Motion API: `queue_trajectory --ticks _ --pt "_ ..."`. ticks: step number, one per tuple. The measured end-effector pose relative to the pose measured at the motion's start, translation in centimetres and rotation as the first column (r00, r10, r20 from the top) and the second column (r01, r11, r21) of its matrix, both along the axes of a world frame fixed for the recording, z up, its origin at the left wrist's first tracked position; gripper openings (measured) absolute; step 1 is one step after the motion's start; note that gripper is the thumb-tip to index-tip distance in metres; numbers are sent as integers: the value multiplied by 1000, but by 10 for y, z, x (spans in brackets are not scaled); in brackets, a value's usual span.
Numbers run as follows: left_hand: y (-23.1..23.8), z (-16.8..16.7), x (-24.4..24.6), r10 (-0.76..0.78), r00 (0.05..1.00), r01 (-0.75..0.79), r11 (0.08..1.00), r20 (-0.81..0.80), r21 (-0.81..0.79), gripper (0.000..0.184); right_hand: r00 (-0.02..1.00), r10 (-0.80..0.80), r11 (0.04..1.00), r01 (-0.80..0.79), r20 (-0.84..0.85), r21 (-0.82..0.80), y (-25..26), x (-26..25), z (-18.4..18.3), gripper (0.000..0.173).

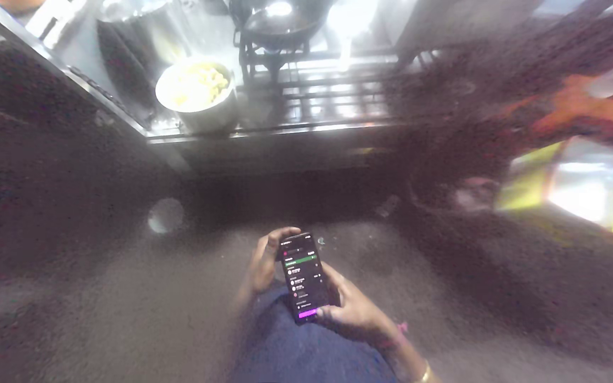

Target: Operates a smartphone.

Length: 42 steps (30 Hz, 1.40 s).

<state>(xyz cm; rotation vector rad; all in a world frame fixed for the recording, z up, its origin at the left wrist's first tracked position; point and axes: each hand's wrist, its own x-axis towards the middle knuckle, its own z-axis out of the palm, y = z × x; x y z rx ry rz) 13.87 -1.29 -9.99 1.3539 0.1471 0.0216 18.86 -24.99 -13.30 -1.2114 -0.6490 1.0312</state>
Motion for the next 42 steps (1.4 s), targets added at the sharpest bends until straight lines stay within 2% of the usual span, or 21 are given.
queue_trajectory --ticks 3,7,15,23,33,37,42 --pt "0 0 0 2 1000 -2 1000 -2 -3 96 1000 2 1000 -3 13 8 -1 0 -1 82" --pt "-2 1 0 14 1000 -14 1000 -3 15 96 996 -26 996 33 80 -86 -3 -1 5 84" --pt "-2 6 1 14 1000 -13 999 -28 33 98 993 -27 999 32 111 -42 -4 1 -1 81" --pt "-3 6 1 20 1000 -20 1000 14 22 98 995 -21 1000 19 96 16 -4 2 0 78" --pt "-1 2 1 11 1000 -11 999 17 43 97 996 -6 1000 5 86 16 -4 3 0 79" --pt "-1 2 1 30 1000 -30 999 -7 46 98 999 8 998 -6 35 -57 -4 2 6 92" --pt "-1 3 1 57 998 -53 995 -39 84 94 991 35 949 8 129 -316 5 -4 17 116"
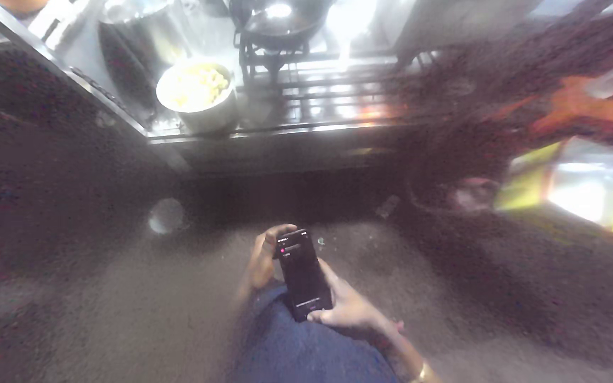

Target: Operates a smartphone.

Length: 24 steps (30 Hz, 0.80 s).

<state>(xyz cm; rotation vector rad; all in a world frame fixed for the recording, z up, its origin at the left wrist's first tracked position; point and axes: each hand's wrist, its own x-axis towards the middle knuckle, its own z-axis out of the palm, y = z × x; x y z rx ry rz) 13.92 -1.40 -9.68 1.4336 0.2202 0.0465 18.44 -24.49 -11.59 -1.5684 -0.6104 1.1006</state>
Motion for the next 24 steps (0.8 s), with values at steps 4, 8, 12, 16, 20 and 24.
queue_trajectory --ticks 4,8,12,16,20,24 --pt "0 0 1 18 1000 -18 1000 -25 -12 94 999 -22 997 24 24 -79 9 0 1 119" --pt "2 -2 1 10 1000 -11 999 -22 -38 95 1000 15 1000 -15 4 5 7 3 -4 118" --pt "4 -7 0 -5 1000 5 1000 -1 -29 94 998 65 997 -65 -11 41 3 7 -5 113" --pt "4 -7 1 -10 1000 11 999 5 -31 94 998 65 992 -62 -22 107 1 8 -8 110" --pt "2 -3 2 -40 999 39 998 -4 -55 88 998 16 978 -1 -68 209 -3 9 -14 101" --pt "-1 1 4 -54 998 54 998 8 -25 88 994 -25 967 51 -105 248 -1 12 -17 83"
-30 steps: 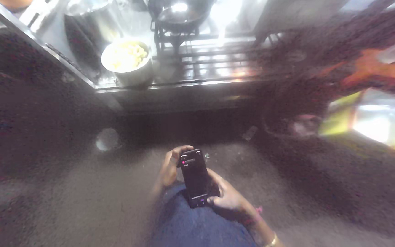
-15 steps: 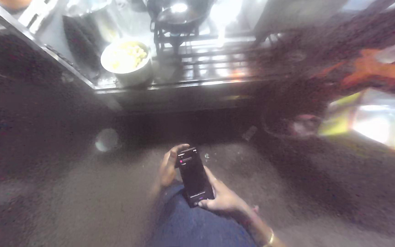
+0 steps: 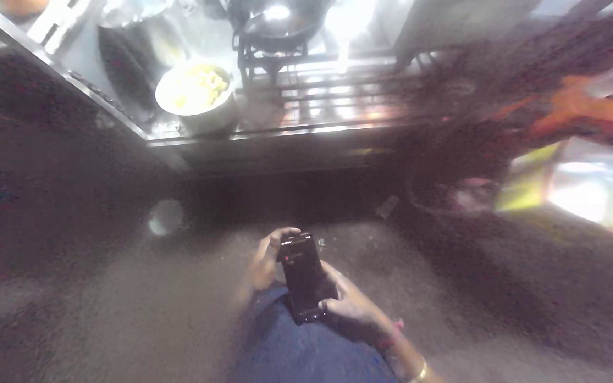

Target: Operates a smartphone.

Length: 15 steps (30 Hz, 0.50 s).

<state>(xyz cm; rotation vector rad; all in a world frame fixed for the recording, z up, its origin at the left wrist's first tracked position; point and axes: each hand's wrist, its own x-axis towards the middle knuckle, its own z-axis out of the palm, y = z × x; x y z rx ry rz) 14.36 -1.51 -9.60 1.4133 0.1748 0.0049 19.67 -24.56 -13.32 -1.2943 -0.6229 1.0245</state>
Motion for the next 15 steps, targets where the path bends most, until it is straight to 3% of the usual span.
queue_trajectory --ticks 3,5,11,15 --pt "0 1 2 -16 1000 16 1000 3 13 91 995 -42 998 46 -86 45 4 1 1 50" --pt "-1 1 2 -29 1000 29 1000 3 1 90 985 -103 995 101 -139 -18 7 1 9 35" --pt "-2 4 0 -52 998 49 993 20 105 92 995 -86 996 87 -57 16 9 13 10 34" --pt "-3 10 1 -93 995 86 985 37 149 92 984 -165 986 165 -73 -1 19 17 19 27"
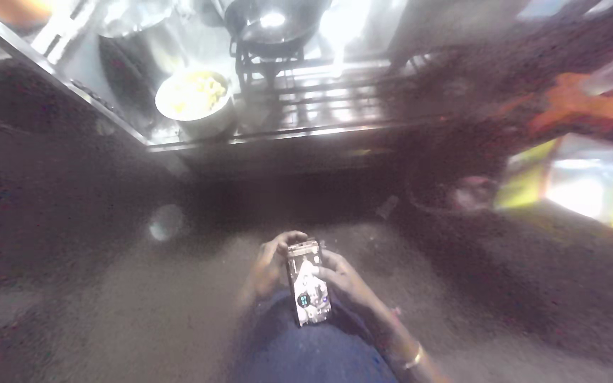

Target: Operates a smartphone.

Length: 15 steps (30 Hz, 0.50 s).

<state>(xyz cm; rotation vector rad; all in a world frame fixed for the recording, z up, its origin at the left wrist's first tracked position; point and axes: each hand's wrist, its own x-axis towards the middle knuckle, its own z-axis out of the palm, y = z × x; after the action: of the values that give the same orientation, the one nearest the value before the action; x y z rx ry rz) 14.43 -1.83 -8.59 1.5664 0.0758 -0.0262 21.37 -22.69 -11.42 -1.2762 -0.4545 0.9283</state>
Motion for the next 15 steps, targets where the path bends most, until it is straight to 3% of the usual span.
queue_trajectory --ticks 4,5,8,11,15 --pt "-3 3 -1 21 1000 -21 1000 -2 15 93 999 34 999 -33 42 -40 1 0 8 67" --pt "-3 2 -1 24 1000 -24 1000 1 16 94 999 33 999 -31 32 -41 1 -1 7 65" --pt "-2 -2 -2 18 1000 -17 1000 18 -11 97 998 -3 1000 5 -58 30 3 -5 0 37" --pt "-2 -4 -1 13 999 -12 999 43 -32 95 996 42 991 -32 -82 127 2 -2 -7 37" --pt "-3 1 -1 -11 998 11 1000 57 3 90 998 44 991 -40 -32 128 1 2 -5 38"
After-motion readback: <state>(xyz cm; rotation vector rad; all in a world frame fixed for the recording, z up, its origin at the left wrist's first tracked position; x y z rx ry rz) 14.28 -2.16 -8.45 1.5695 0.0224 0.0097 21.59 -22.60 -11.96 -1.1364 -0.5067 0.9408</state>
